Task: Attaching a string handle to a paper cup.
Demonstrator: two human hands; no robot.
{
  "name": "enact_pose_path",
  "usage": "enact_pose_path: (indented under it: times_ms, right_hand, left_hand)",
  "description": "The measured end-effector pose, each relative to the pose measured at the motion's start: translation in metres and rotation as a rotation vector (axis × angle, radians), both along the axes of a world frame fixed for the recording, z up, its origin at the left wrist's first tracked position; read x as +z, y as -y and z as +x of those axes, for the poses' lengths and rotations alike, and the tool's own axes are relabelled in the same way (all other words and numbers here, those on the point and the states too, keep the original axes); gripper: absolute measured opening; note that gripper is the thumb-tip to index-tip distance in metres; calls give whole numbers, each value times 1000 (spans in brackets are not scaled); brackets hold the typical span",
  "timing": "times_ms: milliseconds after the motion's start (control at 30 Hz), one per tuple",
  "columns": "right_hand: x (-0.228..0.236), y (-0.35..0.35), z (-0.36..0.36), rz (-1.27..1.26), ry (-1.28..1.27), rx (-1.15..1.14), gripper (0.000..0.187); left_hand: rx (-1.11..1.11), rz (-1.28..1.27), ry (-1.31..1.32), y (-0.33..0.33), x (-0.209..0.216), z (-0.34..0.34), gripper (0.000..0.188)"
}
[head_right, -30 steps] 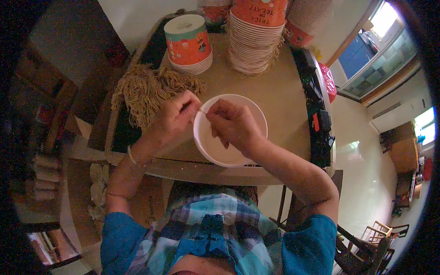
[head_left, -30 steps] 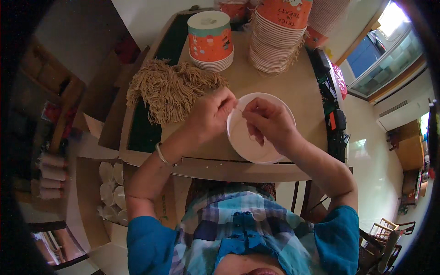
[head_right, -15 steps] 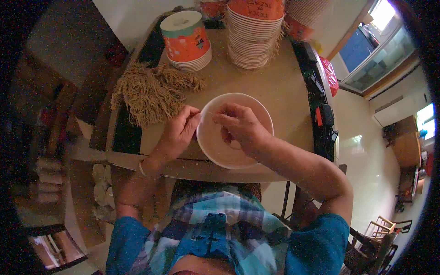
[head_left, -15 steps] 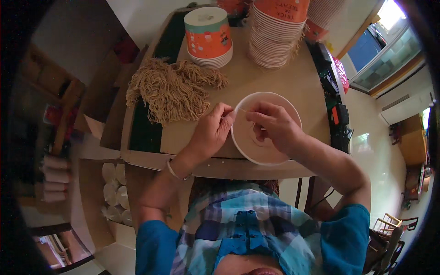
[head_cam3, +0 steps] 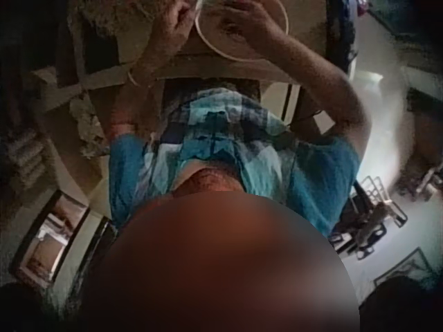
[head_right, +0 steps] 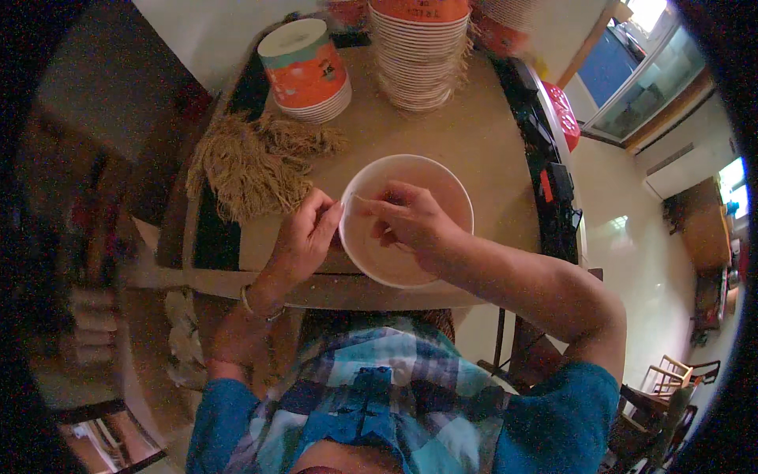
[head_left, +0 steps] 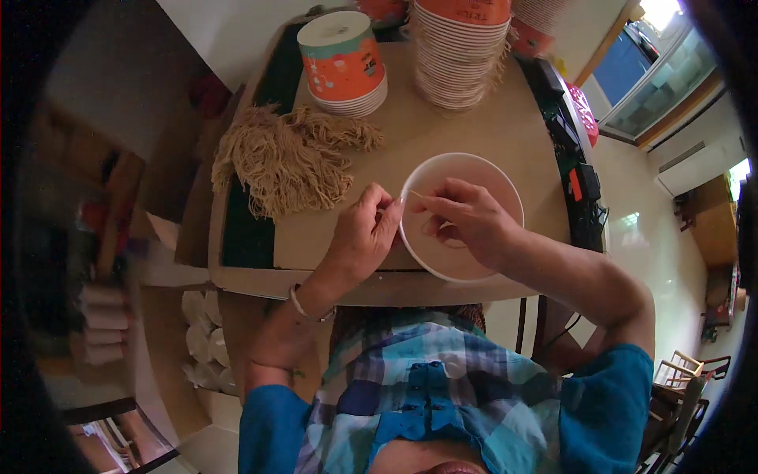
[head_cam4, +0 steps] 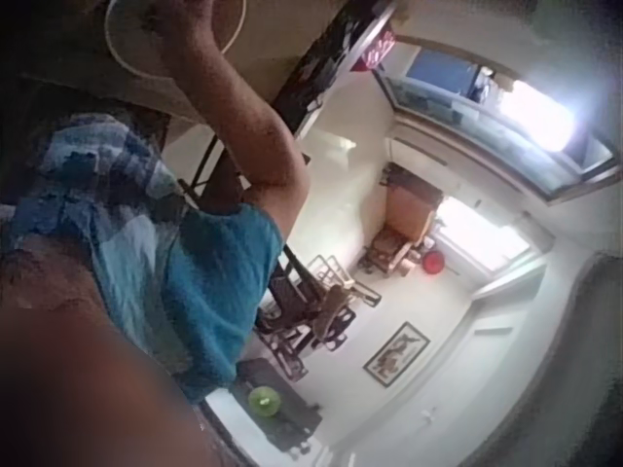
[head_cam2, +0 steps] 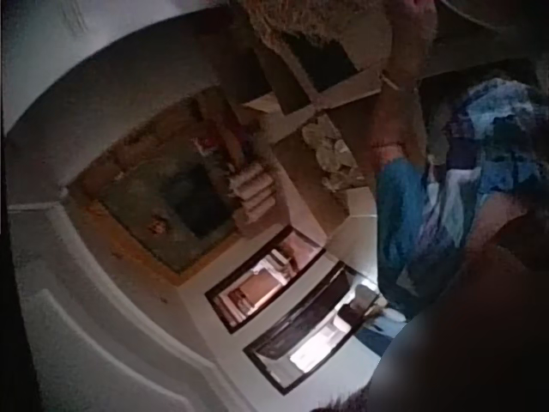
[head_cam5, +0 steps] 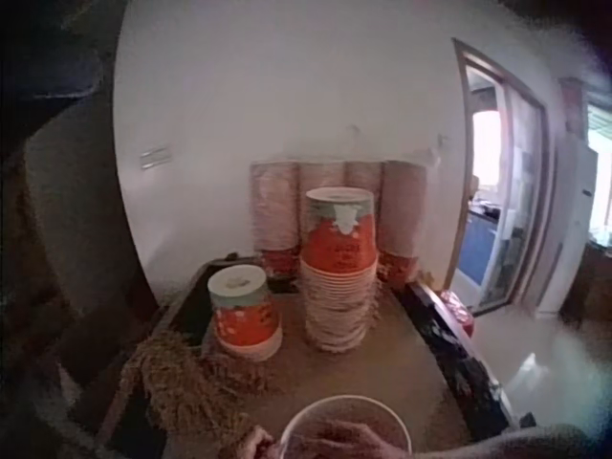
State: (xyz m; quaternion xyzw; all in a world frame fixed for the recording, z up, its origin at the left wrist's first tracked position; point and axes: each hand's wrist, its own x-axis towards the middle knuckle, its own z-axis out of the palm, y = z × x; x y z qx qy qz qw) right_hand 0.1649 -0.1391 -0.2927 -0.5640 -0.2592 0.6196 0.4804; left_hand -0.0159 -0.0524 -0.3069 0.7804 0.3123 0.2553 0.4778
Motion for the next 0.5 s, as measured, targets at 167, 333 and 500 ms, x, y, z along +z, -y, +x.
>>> enact_pose_path:
  times_ms: [167,333,500]
  right_hand:
    - [-4,0,0,18,-7,2,14]
    - [-6,-3,1,30,-19,5,14]
    - [-6,-4,0,27,-36,-23,13]
  left_hand:
    - [-12,-30,-81,1,6,0,24]
    - [-14,-22,-81,0,7,1,25]
    - [-21,-56,-67,0,6,0,26]
